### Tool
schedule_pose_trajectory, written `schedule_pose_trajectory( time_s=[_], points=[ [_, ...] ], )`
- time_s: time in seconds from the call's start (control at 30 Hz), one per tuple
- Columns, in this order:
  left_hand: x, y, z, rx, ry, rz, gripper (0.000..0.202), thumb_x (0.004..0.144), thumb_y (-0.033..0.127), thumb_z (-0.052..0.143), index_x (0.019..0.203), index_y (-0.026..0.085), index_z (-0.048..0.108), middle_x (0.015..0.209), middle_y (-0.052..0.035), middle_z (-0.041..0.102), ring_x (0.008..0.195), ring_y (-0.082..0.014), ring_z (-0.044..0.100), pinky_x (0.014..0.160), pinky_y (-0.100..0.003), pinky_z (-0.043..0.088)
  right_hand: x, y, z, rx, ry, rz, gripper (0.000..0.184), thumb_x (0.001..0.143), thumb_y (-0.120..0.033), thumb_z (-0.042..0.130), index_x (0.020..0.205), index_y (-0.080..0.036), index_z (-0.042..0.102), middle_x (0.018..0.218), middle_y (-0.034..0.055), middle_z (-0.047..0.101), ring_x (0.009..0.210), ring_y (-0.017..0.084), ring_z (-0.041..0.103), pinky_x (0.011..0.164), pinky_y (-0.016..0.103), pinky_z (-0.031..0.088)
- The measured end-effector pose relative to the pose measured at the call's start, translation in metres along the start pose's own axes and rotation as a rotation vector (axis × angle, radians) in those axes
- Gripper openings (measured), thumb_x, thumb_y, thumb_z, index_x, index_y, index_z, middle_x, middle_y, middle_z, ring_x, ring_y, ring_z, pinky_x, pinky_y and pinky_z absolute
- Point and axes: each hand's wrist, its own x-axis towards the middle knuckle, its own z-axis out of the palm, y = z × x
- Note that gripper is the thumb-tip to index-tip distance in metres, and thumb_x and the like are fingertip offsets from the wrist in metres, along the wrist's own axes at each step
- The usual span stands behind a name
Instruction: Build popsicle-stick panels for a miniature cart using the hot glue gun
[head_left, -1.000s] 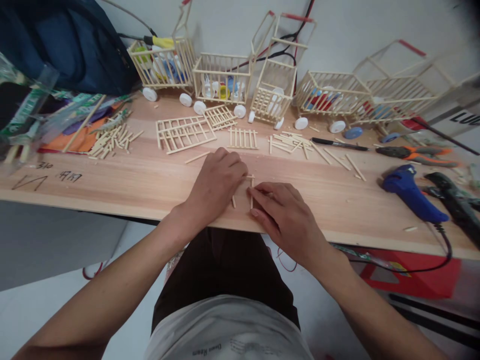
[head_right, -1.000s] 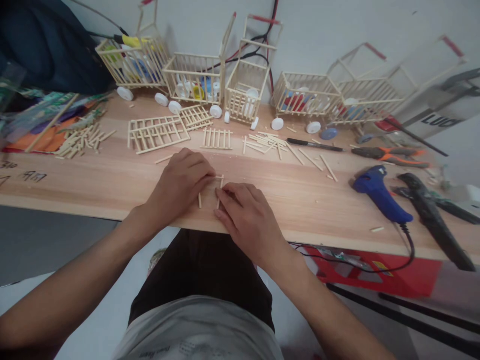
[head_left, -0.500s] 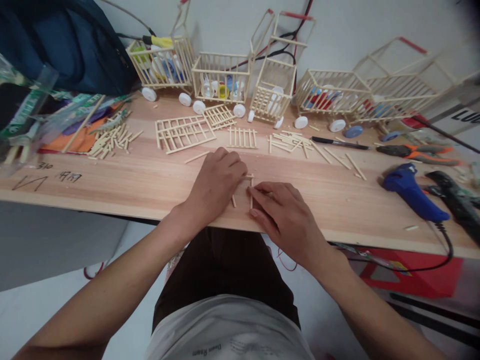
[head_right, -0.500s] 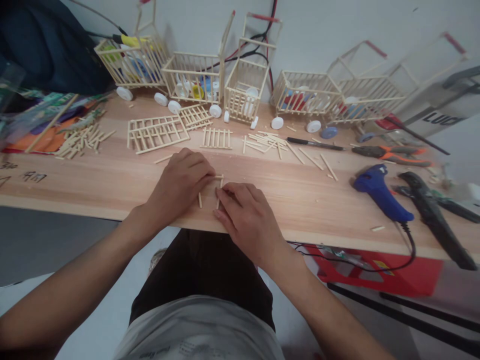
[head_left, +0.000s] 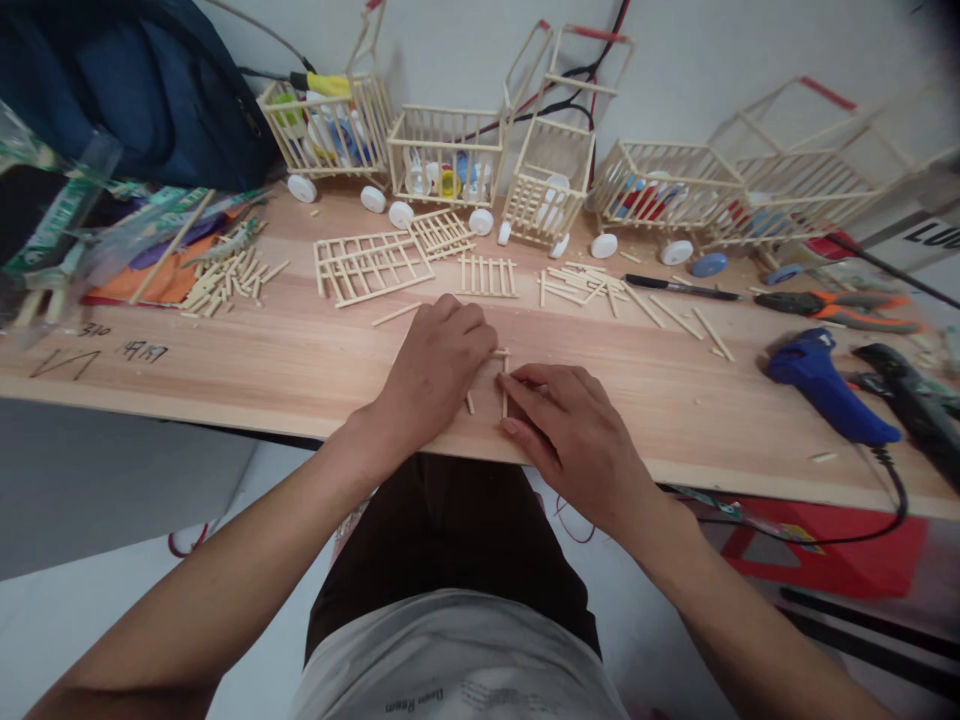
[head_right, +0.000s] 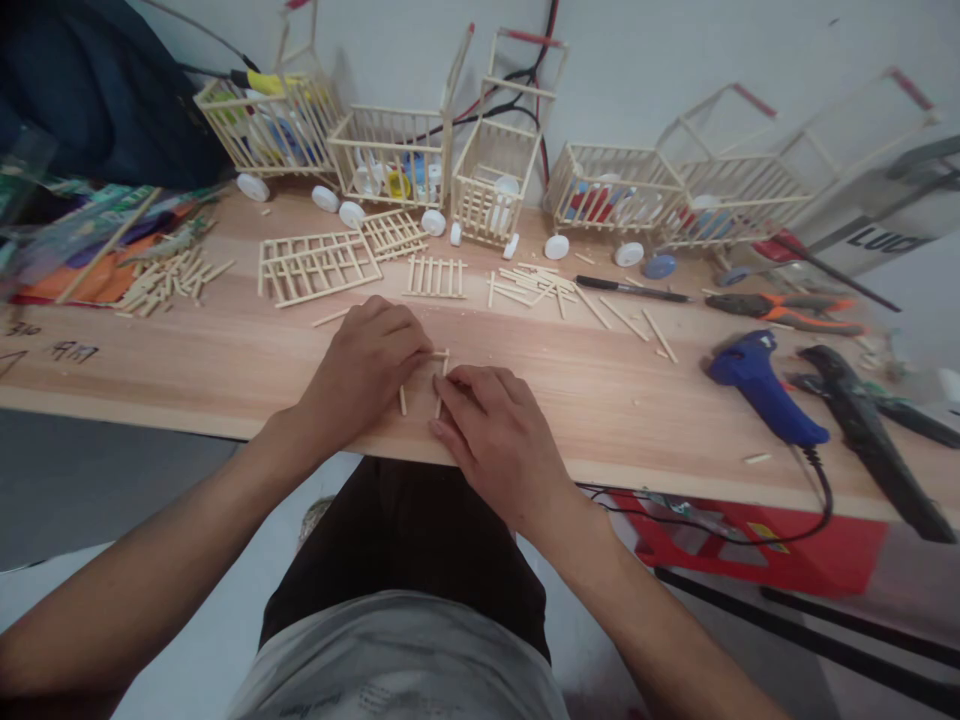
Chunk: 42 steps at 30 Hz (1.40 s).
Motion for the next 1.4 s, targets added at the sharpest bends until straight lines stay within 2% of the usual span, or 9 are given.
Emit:
schedule_pose_trajectory(
  time_s=[0.2, 0.33, 0.43, 0.57, 0.63, 0.77, 0.87, 1.23, 1.4],
  points=[
    [-0.001, 0.001, 0.0, -0.005, 0.007, -0.009, 0.022, 0.094, 0.018, 0.05, 0.077, 0.016, 0.063, 0.087, -0.0078, 0.063, 0.088, -0.0235, 0.05, 0.081, -0.039, 0.04, 0.0, 0.001, 0.0, 0.011, -0.003, 0.01, 0.033, 0.094, -0.025, 0.052, 0.122, -0.013, 0.064, 0.113, 0.0146, 0.064, 0.104, 0.026, 0.056, 0.093, 0.045, 0.049],
    [-0.001, -0.002, -0.004, -0.089, 0.036, -0.049, 0.016, 0.093, 0.019, 0.052, 0.089, 0.016, 0.068, 0.092, -0.0074, 0.066, 0.09, -0.0229, 0.053, 0.083, -0.039, 0.042, -0.001, 0.001, 0.0, 0.028, 0.011, 0.021, 0.032, 0.093, -0.025, 0.053, 0.122, -0.015, 0.065, 0.114, 0.0142, 0.064, 0.105, 0.026, 0.057, 0.092, 0.045, 0.049],
    [-0.005, -0.005, -0.014, -0.154, 0.154, -0.13, 0.018, 0.095, 0.018, 0.05, 0.101, 0.018, 0.067, 0.097, -0.0052, 0.068, 0.093, -0.021, 0.056, 0.086, -0.038, 0.043, -0.002, 0.002, 0.0, 0.017, 0.015, 0.014, 0.032, 0.093, -0.025, 0.054, 0.122, -0.013, 0.064, 0.114, 0.0146, 0.064, 0.105, 0.026, 0.056, 0.093, 0.045, 0.049],
    [-0.021, -0.006, -0.027, -0.133, 0.278, -0.231, 0.02, 0.096, 0.018, 0.047, 0.098, 0.02, 0.067, 0.095, -0.004, 0.069, 0.093, -0.0194, 0.058, 0.089, -0.038, 0.044, -0.003, 0.003, 0.002, 0.021, 0.015, 0.012, 0.033, 0.093, -0.024, 0.055, 0.123, -0.014, 0.063, 0.116, 0.014, 0.063, 0.107, 0.026, 0.056, 0.095, 0.045, 0.048],
    [-0.032, -0.001, -0.029, -0.112, 0.243, -0.216, 0.018, 0.095, 0.019, 0.05, 0.099, 0.02, 0.067, 0.094, -0.0048, 0.068, 0.093, -0.0205, 0.057, 0.087, -0.038, 0.044, -0.004, 0.004, 0.003, 0.022, 0.017, 0.011, 0.033, 0.093, -0.024, 0.055, 0.124, -0.015, 0.062, 0.116, 0.0135, 0.063, 0.107, 0.026, 0.056, 0.095, 0.045, 0.048],
    [-0.049, 0.017, -0.027, -0.075, 0.076, -0.115, 0.015, 0.092, 0.019, 0.055, 0.1, 0.02, 0.068, 0.095, -0.0063, 0.067, 0.094, -0.0222, 0.051, 0.083, -0.039, 0.043, -0.004, 0.005, 0.004, 0.025, 0.015, 0.01, 0.034, 0.093, -0.025, 0.055, 0.125, -0.017, 0.061, 0.117, 0.0135, 0.063, 0.108, 0.026, 0.056, 0.094, 0.046, 0.048],
    [-0.051, 0.026, -0.027, -0.058, 0.033, -0.104, 0.013, 0.092, 0.021, 0.057, 0.096, 0.02, 0.069, 0.094, -0.0065, 0.066, 0.094, -0.0229, 0.049, 0.081, -0.039, 0.042, -0.004, 0.005, 0.004, 0.028, 0.015, 0.013, 0.034, 0.093, -0.025, 0.054, 0.126, -0.018, 0.061, 0.117, 0.0133, 0.063, 0.108, 0.026, 0.056, 0.094, 0.047, 0.047],
    [-0.054, 0.02, -0.026, -0.101, 0.042, -0.097, 0.017, 0.095, 0.025, 0.053, 0.091, 0.02, 0.069, 0.097, -0.0066, 0.065, 0.096, -0.0223, 0.05, 0.085, -0.04, 0.042, -0.004, 0.002, 0.003, 0.011, 0.02, 0.005, 0.034, 0.093, -0.025, 0.055, 0.123, -0.012, 0.063, 0.116, 0.0142, 0.063, 0.109, 0.025, 0.056, 0.096, 0.044, 0.047],
    [-0.048, 0.015, -0.027, -0.153, 0.1, -0.101, 0.015, 0.094, 0.024, 0.054, 0.099, 0.018, 0.068, 0.098, -0.0063, 0.065, 0.096, -0.0213, 0.051, 0.086, -0.038, 0.043, -0.004, 0.003, 0.003, 0.011, 0.024, 0.01, 0.033, 0.093, -0.026, 0.054, 0.123, -0.014, 0.063, 0.116, 0.0138, 0.063, 0.109, 0.025, 0.056, 0.096, 0.044, 0.047]
  ],
)
